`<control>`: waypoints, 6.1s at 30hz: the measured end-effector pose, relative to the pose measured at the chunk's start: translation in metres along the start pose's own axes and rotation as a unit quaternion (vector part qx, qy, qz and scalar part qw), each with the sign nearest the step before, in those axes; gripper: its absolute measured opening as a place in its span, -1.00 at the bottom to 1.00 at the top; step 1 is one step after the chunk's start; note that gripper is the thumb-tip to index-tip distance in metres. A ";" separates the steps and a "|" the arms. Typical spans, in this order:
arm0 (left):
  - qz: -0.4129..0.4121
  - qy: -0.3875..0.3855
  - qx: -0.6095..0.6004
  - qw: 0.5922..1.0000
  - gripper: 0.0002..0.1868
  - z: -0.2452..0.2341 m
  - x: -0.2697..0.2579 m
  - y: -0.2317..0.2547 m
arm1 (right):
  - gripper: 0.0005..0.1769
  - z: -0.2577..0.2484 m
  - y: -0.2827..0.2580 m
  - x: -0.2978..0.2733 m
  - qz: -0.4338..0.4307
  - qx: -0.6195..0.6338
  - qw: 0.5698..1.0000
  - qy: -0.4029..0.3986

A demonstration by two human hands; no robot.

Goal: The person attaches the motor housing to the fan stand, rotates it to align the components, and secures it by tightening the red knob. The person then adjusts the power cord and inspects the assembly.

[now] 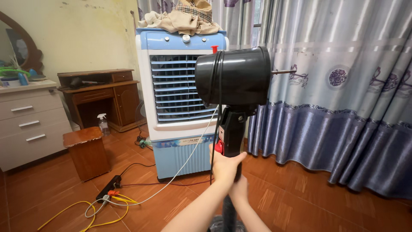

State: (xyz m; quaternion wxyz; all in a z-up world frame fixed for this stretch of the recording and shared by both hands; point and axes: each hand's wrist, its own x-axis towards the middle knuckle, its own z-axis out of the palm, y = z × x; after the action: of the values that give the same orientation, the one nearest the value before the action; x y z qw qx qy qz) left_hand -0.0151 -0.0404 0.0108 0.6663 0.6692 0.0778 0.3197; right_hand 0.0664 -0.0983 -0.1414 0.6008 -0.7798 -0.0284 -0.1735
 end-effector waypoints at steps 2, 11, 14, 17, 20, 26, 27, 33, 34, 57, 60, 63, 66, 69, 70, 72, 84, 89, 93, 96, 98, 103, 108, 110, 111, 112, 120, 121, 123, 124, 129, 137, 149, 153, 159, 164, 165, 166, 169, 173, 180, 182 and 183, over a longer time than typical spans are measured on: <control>-0.028 0.000 0.029 0.999 -0.13 0.001 0.000 -0.002 | -0.50 0.002 0.003 0.002 0.029 -0.018 0.999 -0.003; -0.020 -0.009 0.000 1.000 -0.14 0.000 0.000 -0.004 | -0.31 -0.012 -0.030 -0.011 0.038 -0.084 0.995 -0.027; -0.018 -0.007 0.003 1.000 -0.15 -0.002 0.001 -0.001 | -0.29 -0.014 -0.047 -0.022 0.098 -0.018 0.994 -0.033; -0.026 -0.015 0.006 1.000 -0.17 -0.002 0.001 0.001 | -0.29 -0.014 -0.056 -0.025 0.141 0.002 0.990 -0.029; -0.031 -0.010 0.008 0.999 -0.16 -0.004 0.000 0.002 | -0.31 -0.010 -0.049 -0.021 0.126 -0.026 0.991 -0.029; 0.003 0.007 0.001 1.000 -0.13 -0.006 0.003 0.002 | -0.38 0.000 -0.012 0.004 0.044 -0.103 0.994 -0.019; 0.002 0.013 0.008 1.000 -0.12 -0.005 0.004 0.001 | -0.41 0.002 -0.007 0.007 0.028 -0.123 0.992 -0.019; 0.016 0.000 -0.015 1.000 -0.12 -0.009 0.007 -0.003 | -0.40 0.009 0.005 0.012 0.065 0.066 0.995 -0.030; 0.009 0.000 -0.005 1.000 -0.11 -0.009 0.007 -0.003 | -0.39 0.008 0.006 0.013 0.050 0.079 0.995 -0.032; -0.096 -0.165 -0.070 0.979 0.21 -0.057 0.047 0.046 | 0.09 -0.068 -0.185 0.032 -0.077 0.154 0.950 -0.262; 0.025 -0.202 -0.009 0.979 0.22 -0.059 0.064 0.057 | 0.01 -0.058 -0.181 0.041 -0.086 0.158 0.957 -0.227; 0.190 -0.198 -0.012 0.962 0.07 -0.050 0.078 0.052 | 0.00 -0.040 -0.174 0.053 -0.255 0.117 0.947 -0.155; 0.189 -0.176 0.020 0.966 0.09 -0.041 0.084 0.035 | -0.04 -0.033 -0.159 0.052 -0.204 0.077 0.972 -0.086; 0.171 -0.167 0.016 0.971 0.11 -0.035 0.091 0.030 | -0.07 -0.031 -0.167 0.052 -0.216 0.070 0.971 -0.069; 0.173 -0.173 0.010 0.970 0.10 -0.036 0.093 0.030 | -0.07 -0.031 -0.172 0.049 -0.199 0.090 0.973 -0.079; 0.176 -0.186 -0.001 0.967 0.08 -0.037 0.093 0.029 | -0.07 -0.035 -0.181 0.038 -0.161 0.128 0.973 -0.099; 0.183 -0.193 -0.004 0.964 -0.02 -0.030 0.088 0.046 | -0.11 -0.047 -0.224 0.008 -0.072 0.125 0.989 -0.036; 0.138 -0.203 0.000 0.969 0.00 -0.027 0.084 0.051 | -0.18 -0.050 -0.214 0.016 -0.108 0.145 0.982 -0.053; 0.117 -0.196 0.011 0.974 0.01 -0.037 0.081 0.049 | -0.14 -0.039 -0.205 0.018 -0.118 0.115 0.986 -0.035; 0.162 -0.185 -0.007 0.969 -0.03 -0.049 0.078 0.048 | -0.20 -0.032 -0.205 0.015 -0.196 0.131 0.970 -0.051; 0.121 -0.193 -0.026 0.973 -0.01 -0.060 0.077 0.047 | -0.12 -0.025 -0.205 0.010 -0.149 0.098 0.983 -0.039; 0.064 -0.207 -0.010 0.976 -0.01 -0.077 0.081 0.048 | -0.09 -0.016 -0.213 0.003 -0.115 0.112 0.985 -0.058; 0.134 -0.228 -0.062 0.962 -0.05 -0.071 0.072 0.042 | -0.06 -0.023 -0.199 0.017 -0.143 0.094 0.983 -0.064; 0.125 -0.228 -0.046 0.965 0.00 -0.072 0.063 0.039 | 0.01 -0.022 -0.191 0.022 -0.156 0.043 0.986 -0.044; 0.121 -0.228 -0.037 0.965 0.03 -0.074 0.059 0.038 | 0.04 -0.020 -0.189 0.023 -0.164 0.018 0.986 -0.033; 0.127 -0.232 -0.052 0.963 0.02 -0.076 0.055 0.038 | 0.04 -0.021 -0.188 0.025 -0.168 0.013 0.985 -0.035; 0.131 -0.234 -0.002 0.963 0.08 -0.094 0.051 0.045 | 0.17 -0.030 -0.196 0.010 -0.163 -0.082 0.983 -0.019; 0.154 -0.208 0.017 0.966 0.04 -0.094 0.052 0.046 | 0.16 -0.030 -0.198 0.008 -0.180 -0.073 0.981 -0.014; 0.196 -0.156 0.056 0.967 -0.03 -0.095 0.055 0.050 | 0.13 -0.027 -0.200 0.007 -0.211 -0.054 0.976 -0.004; 0.162 -0.160 0.076 0.971 -0.05 -0.097 0.057 0.053 | 0.11 -0.027 -0.199 0.007 -0.204 -0.042 0.978 -0.016; 0.124 -0.212 0.197 0.949 -0.13 -0.106 0.079 0.090 | -0.01 -0.028 -0.199 0.013 -0.179 0.007 0.982 -0.060; 0.424 -0.060 0.410 0.805 -0.76 -0.104 0.080 0.173 | -0.17 -0.028 -0.213 -0.001 -0.167 0.047 0.982 -0.069; 0.384 -0.072 0.511 0.765 0.33 -0.101 0.100 0.220 | -0.14 -0.026 -0.207 0.012 -0.133 0.005 0.989 -0.064; 0.405 -0.099 0.455 0.787 0.37 -0.104 0.119 0.213 | -0.19 -0.025 -0.205 0.009 -0.211 0.027 0.976 -0.041; 0.397 -0.133 0.437 0.796 0.38 -0.098 0.137 0.205 | 0.05 -0.025 -0.218 -0.004 -0.093 -0.046 0.994 -0.022; 0.343 -0.164 0.388 0.840 0.30 -0.098 0.144 0.210 | 0.24 -0.021 -0.234 -0.021 -0.071 -0.105 0.992 0.013; 0.330 -0.169 0.368 0.853 0.28 -0.095 0.144 0.212 | 0.28 -0.022 -0.235 -0.022 -0.069 -0.118 0.990 0.016; 0.302 -0.171 0.377 0.859 0.25 -0.093 0.145 0.216 | 0.28 -0.022 -0.238 -0.023 -0.062 -0.122 0.990 0.013; 0.243 -0.175 0.393 0.870 0.26 -0.085 0.145 0.227 | 0.29 -0.023 -0.243 -0.024 -0.055 -0.127 0.990 0.009; 0.245 -0.185 0.386 0.870 0.41 -0.085 0.140 0.233 | 0.29 -0.027 -0.245 -0.027 -0.070 -0.112 0.991 0.008; 0.184 -0.212 0.338 0.898 0.55 -0.086 0.137 0.246 | 0.28 -0.022 -0.252 -0.035 -0.072 -0.119 0.990 0.036; 0.181 -0.226 0.340 0.895 0.62 -0.079 0.134 0.248 | 0.26 -0.020 -0.254 -0.036 -0.035 -0.139 0.989 0.033; 0.181 -0.232 0.342 0.892 0.66 -0.075 0.133 0.250 | 0.25 -0.020 -0.255 -0.036 -0.017 -0.148 0.988 0.032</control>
State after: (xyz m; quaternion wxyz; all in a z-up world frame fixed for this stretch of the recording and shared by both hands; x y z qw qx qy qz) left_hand -0.0315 0.0685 0.2821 0.3261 0.9134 -0.0968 0.2238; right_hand -0.0365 -0.0408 0.0882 0.4766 -0.8535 0.0038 -0.2109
